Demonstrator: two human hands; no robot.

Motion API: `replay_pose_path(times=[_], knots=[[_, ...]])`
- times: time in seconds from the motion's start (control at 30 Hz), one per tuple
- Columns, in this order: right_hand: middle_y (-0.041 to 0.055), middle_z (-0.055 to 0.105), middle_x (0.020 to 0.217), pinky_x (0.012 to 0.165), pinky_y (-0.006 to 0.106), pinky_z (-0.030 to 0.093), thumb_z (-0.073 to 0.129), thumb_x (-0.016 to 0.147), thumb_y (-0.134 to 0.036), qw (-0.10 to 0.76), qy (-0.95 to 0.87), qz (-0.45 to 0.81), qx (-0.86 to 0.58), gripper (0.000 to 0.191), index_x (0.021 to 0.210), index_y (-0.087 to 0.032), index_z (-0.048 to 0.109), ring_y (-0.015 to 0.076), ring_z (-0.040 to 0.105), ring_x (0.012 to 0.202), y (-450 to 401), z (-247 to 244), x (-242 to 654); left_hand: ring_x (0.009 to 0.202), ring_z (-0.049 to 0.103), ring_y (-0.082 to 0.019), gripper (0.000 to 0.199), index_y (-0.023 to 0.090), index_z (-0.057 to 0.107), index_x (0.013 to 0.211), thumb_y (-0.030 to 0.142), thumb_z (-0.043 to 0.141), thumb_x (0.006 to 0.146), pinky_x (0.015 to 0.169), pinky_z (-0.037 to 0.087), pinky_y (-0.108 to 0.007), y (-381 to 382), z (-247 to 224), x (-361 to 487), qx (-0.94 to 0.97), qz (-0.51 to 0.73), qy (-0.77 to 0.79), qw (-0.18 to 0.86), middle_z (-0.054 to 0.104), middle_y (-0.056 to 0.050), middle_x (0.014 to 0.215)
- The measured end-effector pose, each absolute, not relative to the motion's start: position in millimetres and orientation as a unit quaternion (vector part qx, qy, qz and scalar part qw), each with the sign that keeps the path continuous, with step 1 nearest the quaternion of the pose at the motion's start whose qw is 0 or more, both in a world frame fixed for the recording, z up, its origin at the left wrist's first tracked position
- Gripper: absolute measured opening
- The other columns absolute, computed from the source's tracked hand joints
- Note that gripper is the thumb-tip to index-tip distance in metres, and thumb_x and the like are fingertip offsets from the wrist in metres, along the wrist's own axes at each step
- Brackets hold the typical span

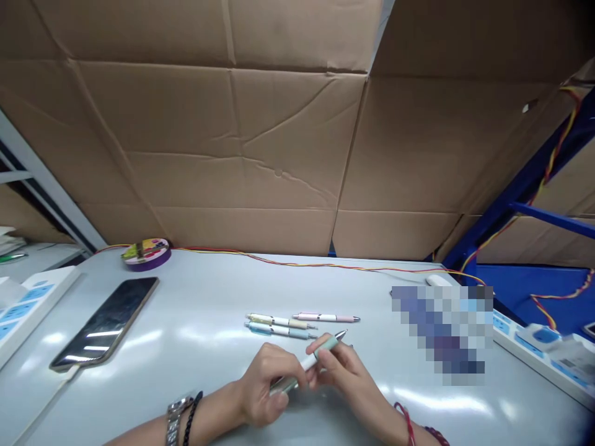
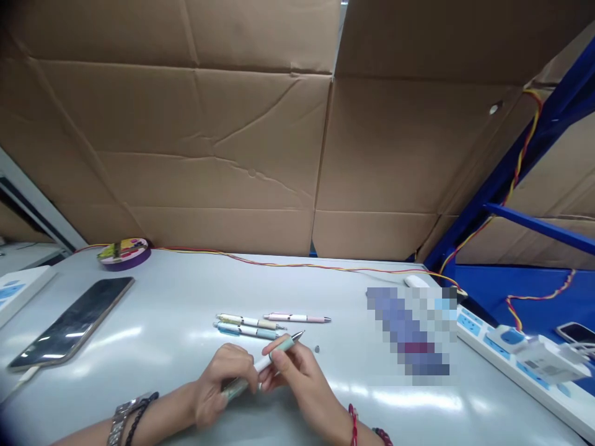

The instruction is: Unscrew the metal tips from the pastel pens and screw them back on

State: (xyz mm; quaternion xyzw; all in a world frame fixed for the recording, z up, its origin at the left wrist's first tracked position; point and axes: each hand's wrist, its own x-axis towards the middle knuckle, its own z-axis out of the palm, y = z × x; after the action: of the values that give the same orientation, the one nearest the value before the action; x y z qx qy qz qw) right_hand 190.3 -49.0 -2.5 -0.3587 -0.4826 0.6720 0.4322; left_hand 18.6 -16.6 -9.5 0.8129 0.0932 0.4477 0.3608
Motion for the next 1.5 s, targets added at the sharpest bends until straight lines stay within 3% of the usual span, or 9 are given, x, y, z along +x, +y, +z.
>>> replay_pose_path(times=[0.13,0.27,0.37,0.63,0.83,1.0,1.2,1.3,1.5], knots=[[0.0005,0.061,0.069,0.065,0.026,0.045,0.050,0.087,-0.045,0.466,-0.508,0.613,-0.386,0.028,0.095,-0.019,0.058,0.0121,0.057,0.064,-40,0,201,0.053,0.049,-0.014,0.050,0.014,0.057,0.084,0.054,0.028,0.089,0.053,0.041,-0.023,-16,-6,18,0.837,0.406,0.137,0.340,0.054,-0.005,0.062],[-0.0017,0.057,0.064,0.064,0.024,0.043,0.058,0.082,-0.041,0.524,-0.516,0.501,-0.457,0.022,0.088,-0.020,0.057,0.0126,0.054,0.065,-23,9,227,0.061,0.051,-0.013,0.025,0.016,0.059,0.096,0.028,0.037,0.091,0.056,0.042,-0.022,-10,-8,14,0.859,0.386,0.226,0.250,0.056,-0.005,0.075],[0.0001,0.059,0.068,0.067,0.026,0.045,0.060,0.081,-0.040,0.542,-0.528,0.428,-0.495,0.022,0.077,-0.019,0.055,0.0137,0.054,0.067,-10,17,248,0.072,0.053,-0.015,0.028,0.019,0.059,0.102,0.013,0.034,0.091,0.063,0.043,-0.025,3,-11,7,0.871,0.388,0.257,0.158,0.058,-0.006,0.086],[0.0063,0.064,0.102,0.077,0.032,0.050,0.044,0.088,-0.038,0.395,-0.691,0.254,-0.550,0.026,0.102,-0.021,0.058,0.0193,0.062,0.088,-1,13,253,0.105,0.047,-0.025,0.035,0.023,0.059,0.105,0.005,0.035,0.087,0.085,0.039,-0.039,34,-9,-8,0.896,0.305,0.318,0.043,0.061,-0.004,0.102],[0.0071,0.066,0.096,0.079,0.038,0.047,0.040,0.089,-0.029,0.310,-0.751,0.141,-0.566,0.022,0.095,-0.021,0.059,0.0222,0.060,0.090,-1,12,262,0.120,0.037,-0.027,0.052,0.026,0.057,0.109,-0.006,0.032,0.076,0.098,0.029,-0.049,37,-9,-9,0.916,0.205,0.339,0.056,0.057,0.000,0.117],[0.0049,0.066,0.085,0.068,0.034,0.046,0.037,0.090,-0.029,0.255,-0.760,0.140,-0.582,0.024,0.091,-0.022,0.060,0.0211,0.061,0.077,-8,23,263,0.129,0.029,-0.029,0.042,0.026,0.054,0.111,0.003,0.037,0.080,0.104,0.018,-0.057,35,-7,-8,0.922,0.173,0.339,0.072,0.051,-0.002,0.127],[0.0021,0.065,0.067,0.056,0.027,0.038,0.049,0.084,-0.031,0.118,-0.768,0.164,-0.608,0.018,0.075,-0.022,0.062,0.0181,0.058,0.062,-20,33,256,0.130,0.027,-0.029,0.023,0.024,0.056,0.103,0.017,0.053,0.081,0.105,0.018,-0.057,27,-1,-8,0.930,0.167,0.321,0.064,0.044,-0.005,0.131],[0.0016,0.066,0.068,0.054,0.025,0.037,0.056,0.076,-0.022,0.092,-0.761,0.173,-0.619,0.007,0.072,-0.022,0.062,0.0176,0.059,0.062,-22,30,255,0.128,0.028,-0.031,0.020,0.024,0.057,0.099,0.019,0.058,0.079,0.104,0.022,-0.057,27,-1,-11,0.934,0.161,0.315,0.044,0.044,-0.006,0.130],[0.0012,0.064,0.066,0.054,0.025,0.040,0.050,0.073,-0.011,0.105,-0.766,0.167,-0.611,0.016,0.065,-0.021,0.060,0.0166,0.058,0.060,-20,21,255,0.125,0.033,-0.030,0.003,0.019,0.056,0.086,0.019,0.053,0.086,0.098,0.037,-0.047,30,-5,-12,0.930,0.211,0.300,0.021,0.046,-0.007,0.129]])
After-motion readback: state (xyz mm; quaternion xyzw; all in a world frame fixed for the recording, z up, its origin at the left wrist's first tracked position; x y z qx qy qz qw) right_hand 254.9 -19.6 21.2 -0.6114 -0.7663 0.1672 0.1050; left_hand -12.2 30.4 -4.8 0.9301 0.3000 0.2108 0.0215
